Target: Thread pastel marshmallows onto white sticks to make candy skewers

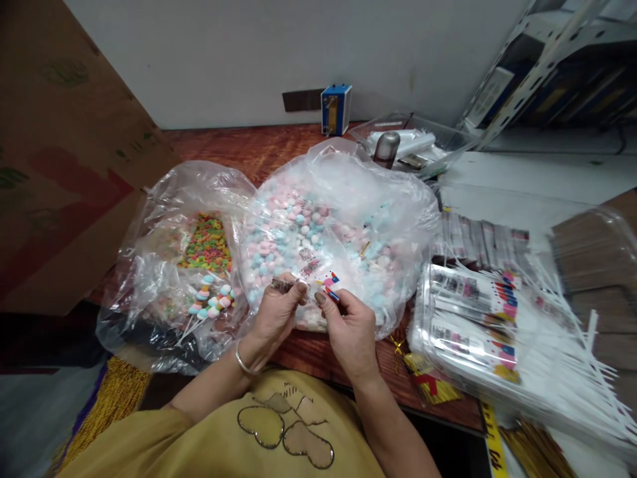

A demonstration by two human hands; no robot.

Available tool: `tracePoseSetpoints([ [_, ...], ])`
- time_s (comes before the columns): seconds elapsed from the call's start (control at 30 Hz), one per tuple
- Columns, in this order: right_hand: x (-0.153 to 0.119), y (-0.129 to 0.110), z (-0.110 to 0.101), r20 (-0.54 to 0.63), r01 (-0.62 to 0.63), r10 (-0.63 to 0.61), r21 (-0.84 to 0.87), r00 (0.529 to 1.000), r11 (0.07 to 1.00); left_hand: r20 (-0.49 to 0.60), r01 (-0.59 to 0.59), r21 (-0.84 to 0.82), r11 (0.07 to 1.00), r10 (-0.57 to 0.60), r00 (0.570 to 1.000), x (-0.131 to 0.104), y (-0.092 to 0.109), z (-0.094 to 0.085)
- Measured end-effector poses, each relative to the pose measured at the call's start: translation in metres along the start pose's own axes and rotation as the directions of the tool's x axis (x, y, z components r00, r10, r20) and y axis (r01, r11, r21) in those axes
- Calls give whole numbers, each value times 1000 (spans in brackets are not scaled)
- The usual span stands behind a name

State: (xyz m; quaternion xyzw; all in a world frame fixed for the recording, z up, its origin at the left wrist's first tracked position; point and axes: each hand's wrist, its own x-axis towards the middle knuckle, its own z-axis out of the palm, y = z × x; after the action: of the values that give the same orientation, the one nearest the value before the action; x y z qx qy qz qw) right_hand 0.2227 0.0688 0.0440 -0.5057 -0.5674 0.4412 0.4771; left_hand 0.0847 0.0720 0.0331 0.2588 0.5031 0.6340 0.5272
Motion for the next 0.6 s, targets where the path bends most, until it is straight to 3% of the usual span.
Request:
tracePoseSetpoints([
  [0.17,2,4,3,-8,-24,24,15,1000,1000,-33,124,-227,966,-135,990,-1,-5,7],
  [0.3,-2,9,-2,-66,-35,43,132,997,991,-18,202,-400,894,-228,973,0,-8,8],
  [0.4,-7,5,-7,-142,128,-117,73,983,989,-50,188,-458,869,-237,970,2,-8,6],
  [0.5,-12,-2,-6,-158,309,-311,-42,937,950,-81,123,-442,888,-176,981,2,-8,4],
  [0.6,-14,-5,-1,-155,373,-385,-101,910,922,-111,54,-399,915,-107,988,1,-9,3],
])
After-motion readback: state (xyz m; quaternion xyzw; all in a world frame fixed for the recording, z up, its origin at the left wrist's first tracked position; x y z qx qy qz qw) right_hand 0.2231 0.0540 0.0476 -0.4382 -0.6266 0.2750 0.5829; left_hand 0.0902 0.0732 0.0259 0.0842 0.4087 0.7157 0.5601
